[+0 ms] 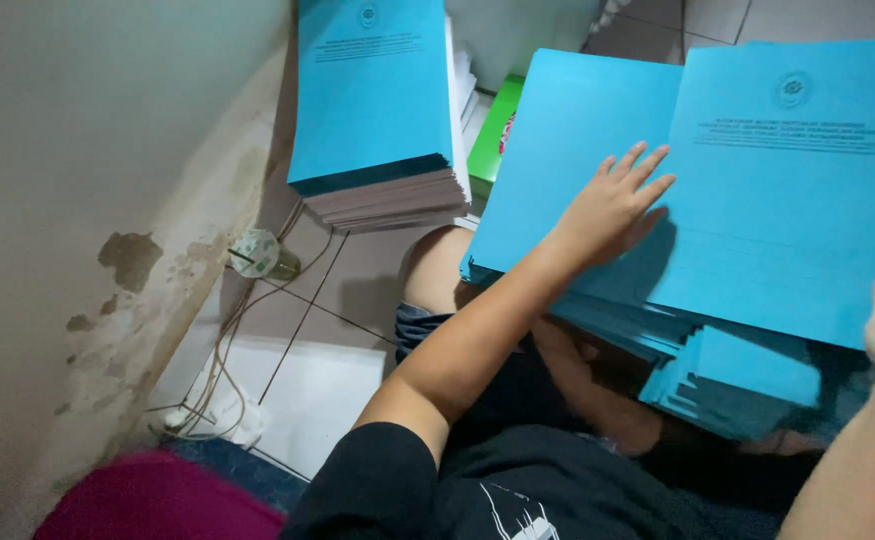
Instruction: Stacking and aligning blue paper folders on the floor.
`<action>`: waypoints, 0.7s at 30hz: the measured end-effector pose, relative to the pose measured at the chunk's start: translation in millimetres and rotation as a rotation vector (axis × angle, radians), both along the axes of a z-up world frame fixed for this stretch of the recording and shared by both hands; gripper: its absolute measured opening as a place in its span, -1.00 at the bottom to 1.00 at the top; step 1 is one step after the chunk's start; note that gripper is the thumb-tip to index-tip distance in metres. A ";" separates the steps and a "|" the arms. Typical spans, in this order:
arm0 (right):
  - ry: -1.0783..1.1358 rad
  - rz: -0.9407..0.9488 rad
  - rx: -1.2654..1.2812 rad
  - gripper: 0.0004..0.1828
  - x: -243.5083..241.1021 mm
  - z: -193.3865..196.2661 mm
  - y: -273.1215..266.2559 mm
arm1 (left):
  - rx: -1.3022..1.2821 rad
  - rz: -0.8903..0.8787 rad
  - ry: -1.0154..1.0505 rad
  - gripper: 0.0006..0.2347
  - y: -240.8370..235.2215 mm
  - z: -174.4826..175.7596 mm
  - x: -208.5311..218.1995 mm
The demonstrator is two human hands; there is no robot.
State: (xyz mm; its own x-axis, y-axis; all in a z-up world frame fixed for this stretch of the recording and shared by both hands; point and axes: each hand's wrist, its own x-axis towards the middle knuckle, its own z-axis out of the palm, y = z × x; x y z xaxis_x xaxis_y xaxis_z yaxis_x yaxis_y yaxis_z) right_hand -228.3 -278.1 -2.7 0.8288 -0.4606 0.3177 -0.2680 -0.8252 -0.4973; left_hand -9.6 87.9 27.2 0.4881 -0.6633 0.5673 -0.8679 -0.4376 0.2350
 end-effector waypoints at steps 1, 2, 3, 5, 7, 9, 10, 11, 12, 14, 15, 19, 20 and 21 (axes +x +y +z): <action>0.008 -0.025 -0.003 -0.53 -7.3 2.5 2.6 | -0.003 -0.025 0.008 -0.63 1.2 0.3 -4.6; 0.015 -0.081 0.000 -0.53 -13.4 4.6 5.4 | 0.139 -0.031 0.061 -0.56 2.6 0.4 -8.0; 0.017 -0.142 0.003 -0.52 -18.7 5.3 6.3 | 0.282 -0.042 0.105 -0.49 1.4 0.4 -9.4; 0.041 -0.214 0.096 -0.52 -25.4 52.8 43.5 | 0.289 -0.083 0.137 -0.47 3.2 10.9 -10.6; 0.060 -0.266 0.195 -0.51 -26.6 74.7 62.1 | 0.300 -0.104 0.170 -0.45 7.8 19.8 -12.7; 0.080 -0.202 0.244 -0.50 -23.5 75.4 60.0 | 0.309 -0.134 0.213 -0.41 12.5 31.3 -14.2; 0.073 -0.202 0.245 -0.50 -21.6 86.8 69.1 | 0.310 -0.133 0.205 -0.41 11.9 33.3 -14.2; 0.096 -0.241 0.261 -0.51 -19.6 97.0 79.2 | 0.312 -0.143 0.196 -0.39 13.0 34.0 -15.0; 0.121 -0.279 0.278 -0.51 -17.5 106.8 89.5 | 0.315 -0.153 0.187 -0.36 14.5 34.3 -15.5; 0.106 -0.271 0.309 -0.52 -16.6 97.1 81.2 | 0.335 -0.170 0.188 -0.33 17.1 39.7 -14.9; 0.096 -0.269 0.334 -0.52 -20.2 92.0 75.8 | 0.350 -0.192 0.194 -0.30 16.4 40.2 -17.5; 0.054 -0.197 0.326 -0.56 -23.6 68.1 50.8 | 0.375 -0.204 0.225 -0.26 13.2 40.9 -15.0; 0.061 -0.188 0.311 -0.57 -25.1 66.4 49.5 | 0.385 -0.192 0.211 -0.25 12.3 40.0 -14.4; 0.065 -0.176 0.294 -0.59 -25.6 65.8 48.0 | 0.392 -0.176 0.195 -0.23 11.8 39.8 -13.7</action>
